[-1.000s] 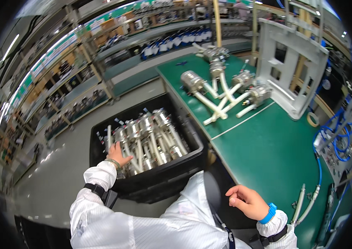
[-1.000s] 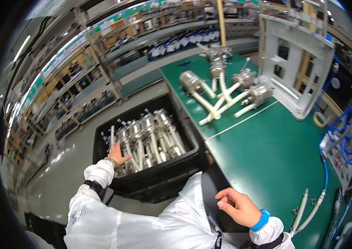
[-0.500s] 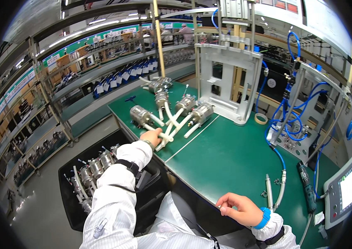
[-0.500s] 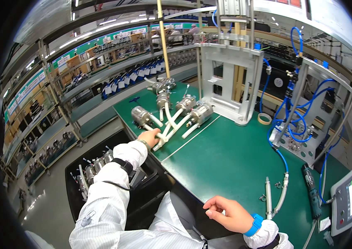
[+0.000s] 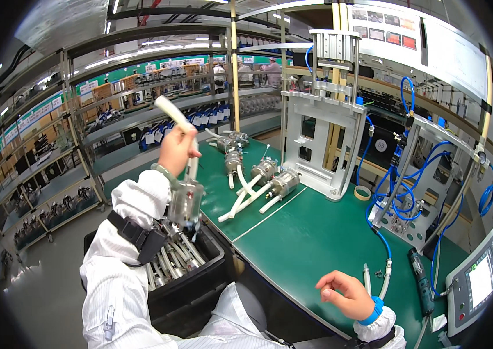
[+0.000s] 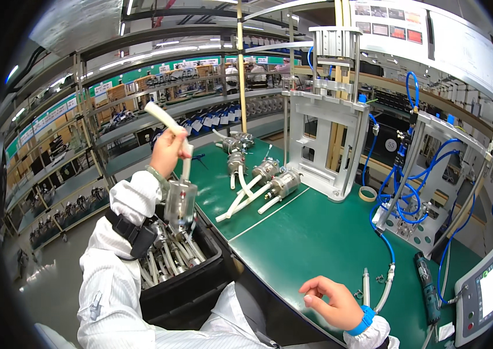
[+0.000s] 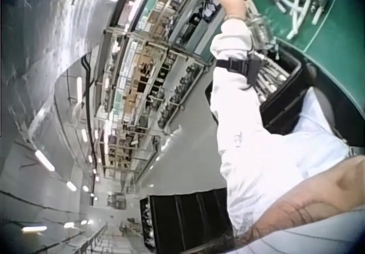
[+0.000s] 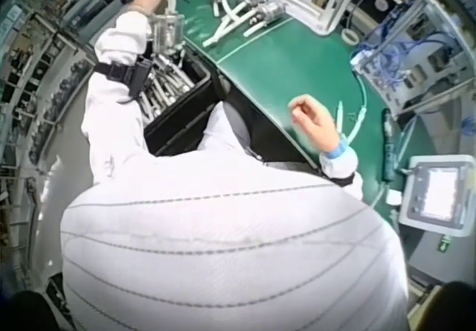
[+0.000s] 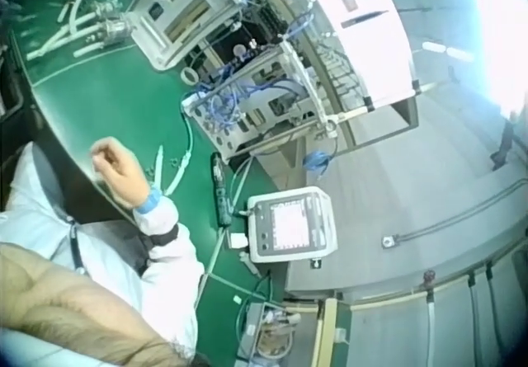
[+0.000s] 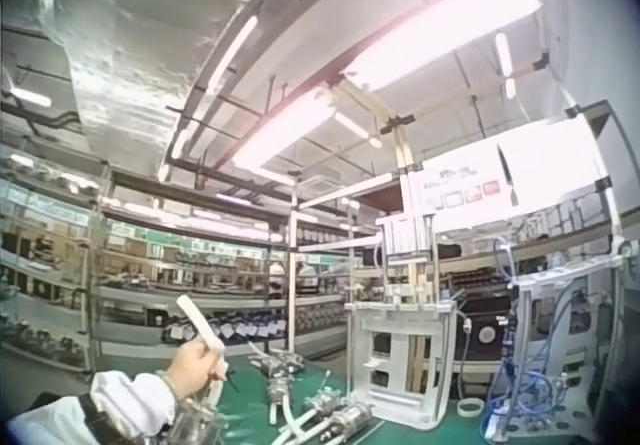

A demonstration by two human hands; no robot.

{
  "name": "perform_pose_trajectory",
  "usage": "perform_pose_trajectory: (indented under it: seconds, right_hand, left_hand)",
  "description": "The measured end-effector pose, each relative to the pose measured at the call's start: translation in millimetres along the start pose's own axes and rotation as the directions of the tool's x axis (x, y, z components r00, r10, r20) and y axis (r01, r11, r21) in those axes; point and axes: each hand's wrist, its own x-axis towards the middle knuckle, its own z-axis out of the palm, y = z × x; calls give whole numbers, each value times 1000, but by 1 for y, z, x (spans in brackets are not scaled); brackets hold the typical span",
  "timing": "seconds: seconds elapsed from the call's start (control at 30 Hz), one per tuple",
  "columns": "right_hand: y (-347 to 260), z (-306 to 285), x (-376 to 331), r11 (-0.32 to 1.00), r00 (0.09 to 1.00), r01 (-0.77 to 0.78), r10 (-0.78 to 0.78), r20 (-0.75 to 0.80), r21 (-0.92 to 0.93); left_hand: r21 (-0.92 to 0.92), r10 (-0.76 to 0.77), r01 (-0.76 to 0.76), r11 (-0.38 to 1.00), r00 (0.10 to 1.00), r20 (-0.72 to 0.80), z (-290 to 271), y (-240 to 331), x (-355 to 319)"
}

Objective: Assembling and testing mechanical pump components on a factory assembly line, including connecting tubes and using a power screwdriver.

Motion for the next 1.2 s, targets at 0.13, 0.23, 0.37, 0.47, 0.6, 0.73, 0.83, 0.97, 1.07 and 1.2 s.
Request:
perform_pose_trajectory:
  seconds: [0.13, 0.23, 0.37, 0.47, 0.6, 0.73, 0.83, 0.97, 1.07, 1.2]
  right_hand:
    - [-4, -2, 5, 996, 998, 48, -50, -26, -70]
    - [-4, -1, 7, 998, 990, 45, -38, -135, 49]
    - [1, -15, 20, 999, 975, 32, -23, -222, 35]
    - [-3, -20, 26, 999, 951, 48, -40, -308, 18]
    - [-6, -30, 29, 998, 922, 30, -49, -384, -56]
    - [-2, -41, 31, 971, 872, 56, -161, -463, -232]
    - [3, -50, 26, 950, 869, 24, -173, -463, -311]
    - [41, -75, 10, 993, 704, 91, -116, -700, -72]
    - [67, -105, -12, 999, 711, -9, -17, -703, -33]
    - [93, -118, -31, 985, 698, -103, 172, -695, 140]
  left_hand:
    - [-139, 7, 29, 990, 969, 247, 42, 48, -29]
    - [-213, 16, 67, 975, 931, 364, 75, 65, -52]
    - [-187, 40, 65, 980, 860, 509, 131, 72, -93]
    - [-169, 164, -75, 983, 775, 610, 174, 62, -112]
    - [-177, 268, -202, 963, 670, 692, 220, 71, -134]
    - [-379, 472, -285, 881, 448, 759, 253, 83, -155]
    - [-398, 498, -301, 866, 463, 733, 264, 77, -164]
    - [-268, 488, -441, 856, 522, 699, 249, 46, -135]
    - [-94, 406, -495, 864, 573, 712, 242, -13, -127]
    - [33, 262, -481, 876, 532, 805, 232, -71, -138]
